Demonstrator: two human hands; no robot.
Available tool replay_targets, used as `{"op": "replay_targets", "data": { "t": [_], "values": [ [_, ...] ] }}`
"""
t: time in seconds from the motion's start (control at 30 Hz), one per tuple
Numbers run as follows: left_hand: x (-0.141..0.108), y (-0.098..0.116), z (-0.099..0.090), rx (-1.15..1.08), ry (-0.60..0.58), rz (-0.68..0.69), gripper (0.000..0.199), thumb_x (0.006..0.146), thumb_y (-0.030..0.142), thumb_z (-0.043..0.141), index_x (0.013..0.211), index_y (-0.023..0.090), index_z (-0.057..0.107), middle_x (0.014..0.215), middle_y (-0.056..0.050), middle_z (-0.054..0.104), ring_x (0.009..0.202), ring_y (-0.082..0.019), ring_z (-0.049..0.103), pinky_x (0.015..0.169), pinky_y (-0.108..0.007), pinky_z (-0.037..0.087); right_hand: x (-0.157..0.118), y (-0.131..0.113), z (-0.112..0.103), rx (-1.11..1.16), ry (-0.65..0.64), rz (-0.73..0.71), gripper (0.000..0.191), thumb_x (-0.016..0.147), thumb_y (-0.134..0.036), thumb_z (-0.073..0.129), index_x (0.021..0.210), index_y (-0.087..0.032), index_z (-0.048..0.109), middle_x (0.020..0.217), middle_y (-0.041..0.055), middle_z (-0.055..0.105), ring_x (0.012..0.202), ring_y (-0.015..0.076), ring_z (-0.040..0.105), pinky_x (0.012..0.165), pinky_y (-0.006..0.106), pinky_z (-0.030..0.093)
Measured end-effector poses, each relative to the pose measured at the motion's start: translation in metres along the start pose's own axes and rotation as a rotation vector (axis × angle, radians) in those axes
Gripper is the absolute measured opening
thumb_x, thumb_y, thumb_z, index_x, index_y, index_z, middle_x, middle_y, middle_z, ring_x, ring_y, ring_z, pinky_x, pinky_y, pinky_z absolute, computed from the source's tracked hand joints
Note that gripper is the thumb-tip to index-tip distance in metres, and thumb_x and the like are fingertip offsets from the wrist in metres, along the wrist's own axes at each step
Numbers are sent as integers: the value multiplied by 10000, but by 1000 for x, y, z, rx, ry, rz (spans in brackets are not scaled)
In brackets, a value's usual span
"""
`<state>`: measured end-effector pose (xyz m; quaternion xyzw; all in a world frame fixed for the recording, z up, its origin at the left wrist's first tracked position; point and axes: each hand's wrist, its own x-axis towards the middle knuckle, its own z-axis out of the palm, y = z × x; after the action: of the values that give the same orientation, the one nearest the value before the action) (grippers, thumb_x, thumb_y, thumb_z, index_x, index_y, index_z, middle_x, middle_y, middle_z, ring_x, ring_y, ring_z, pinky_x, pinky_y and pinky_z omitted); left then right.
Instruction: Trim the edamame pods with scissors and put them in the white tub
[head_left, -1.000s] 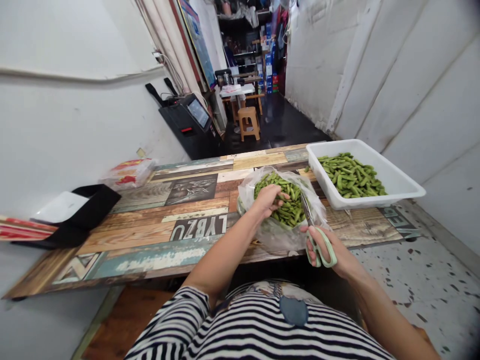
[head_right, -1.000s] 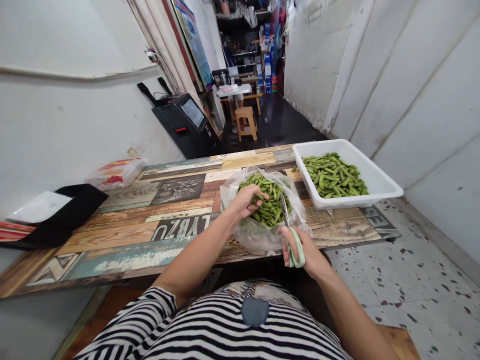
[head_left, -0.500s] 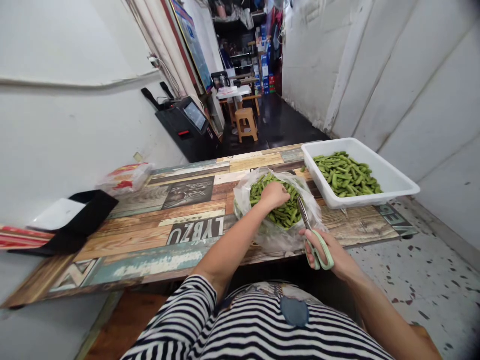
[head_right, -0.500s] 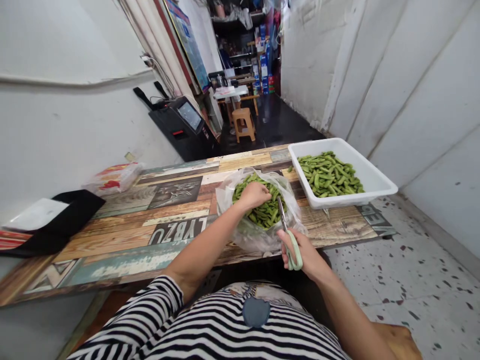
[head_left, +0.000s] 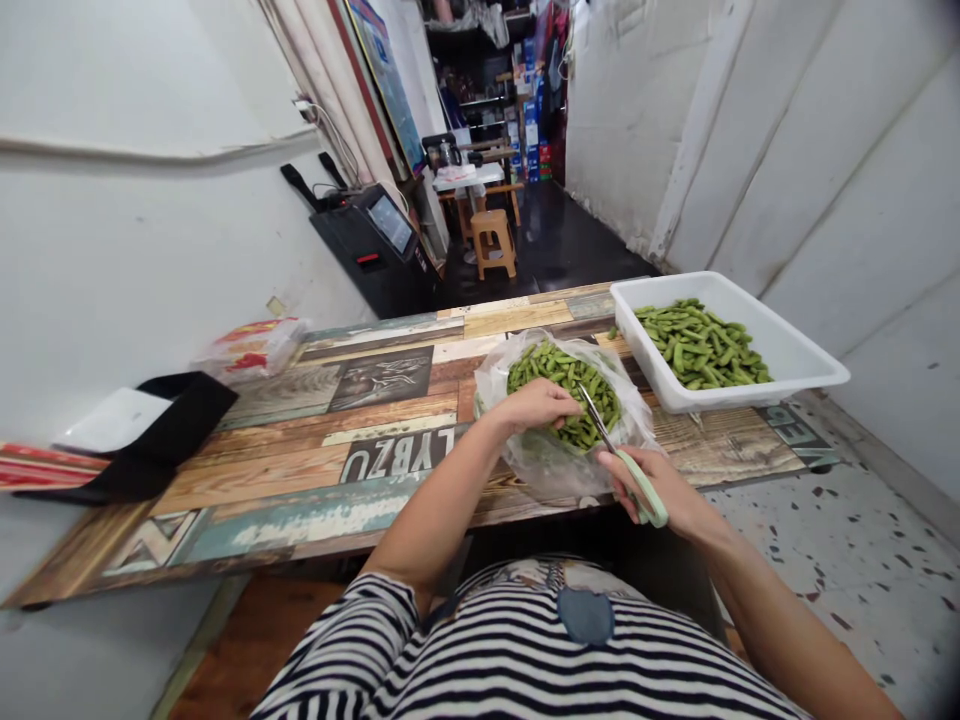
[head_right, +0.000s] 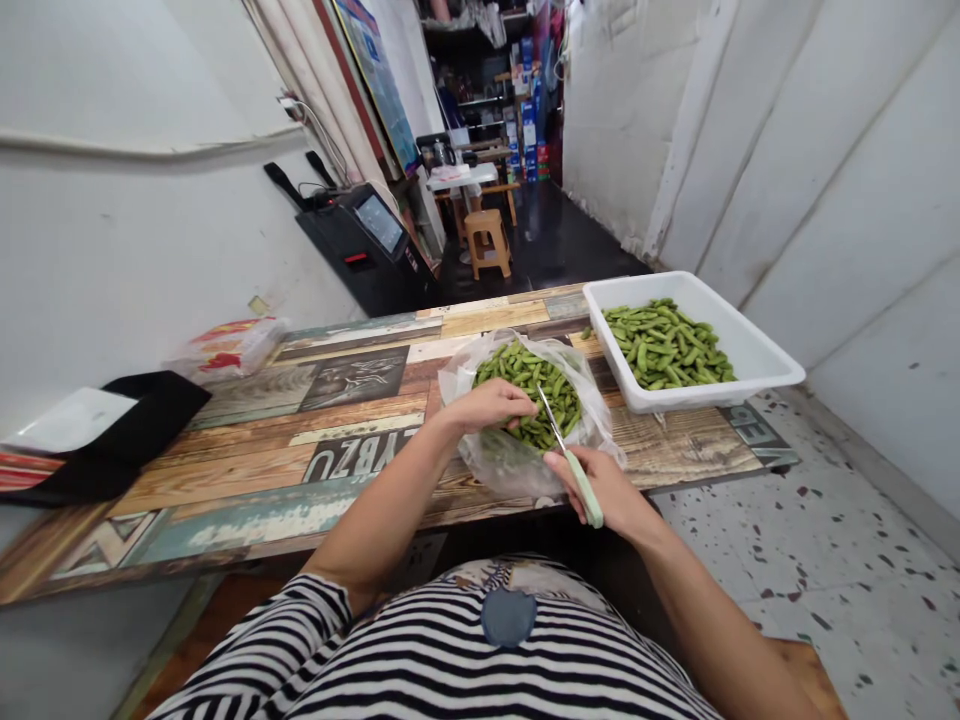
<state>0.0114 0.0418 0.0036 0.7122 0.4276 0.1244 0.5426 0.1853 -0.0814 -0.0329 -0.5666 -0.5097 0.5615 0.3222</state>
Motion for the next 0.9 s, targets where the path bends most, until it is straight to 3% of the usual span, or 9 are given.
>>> {"op": "replay_targets", "data": {
  "t": [0.13,0.27,0.4,0.7,0.9],
  "values": [
    [3,-8,-1,-255,-31,-48,230,707,343,636,668,117,627,524,33,513,383,-25,293,394,-213,145,-2,2,2,112,26,30,433,733,-623,626,746,-205,517,450,-87,459,321,84,417,315,199,337],
    [7,-11,5,-519,-22,-32,154,710,243,655,705,121,561,641,1,609,377,-4,306,386,-194,141,-7,-1,7,276,-62,55,497,769,-677,547,917,-203,528,552,-52,546,433,113,511,435,234,435],
    [8,-7,13,-579,33,-12,135,718,166,642,705,126,514,657,-24,644,368,-8,337,371,-182,158,-7,1,12,359,-77,31,531,781,-679,533,1004,-197,520,576,-46,558,460,124,524,462,251,441],
    [5,-1,31,-682,118,-29,137,735,134,611,672,130,489,627,-25,653,339,-3,317,362,-180,140,-2,2,11,414,-8,63,492,773,-651,570,968,-200,541,525,-62,494,389,99,459,386,227,397],
    [7,2,37,-737,131,-35,175,718,157,636,621,119,496,639,-32,656,347,3,304,375,-191,108,-2,3,4,266,-40,0,485,809,-678,483,726,-201,520,552,-15,550,445,118,516,456,244,438]
  ]
}}
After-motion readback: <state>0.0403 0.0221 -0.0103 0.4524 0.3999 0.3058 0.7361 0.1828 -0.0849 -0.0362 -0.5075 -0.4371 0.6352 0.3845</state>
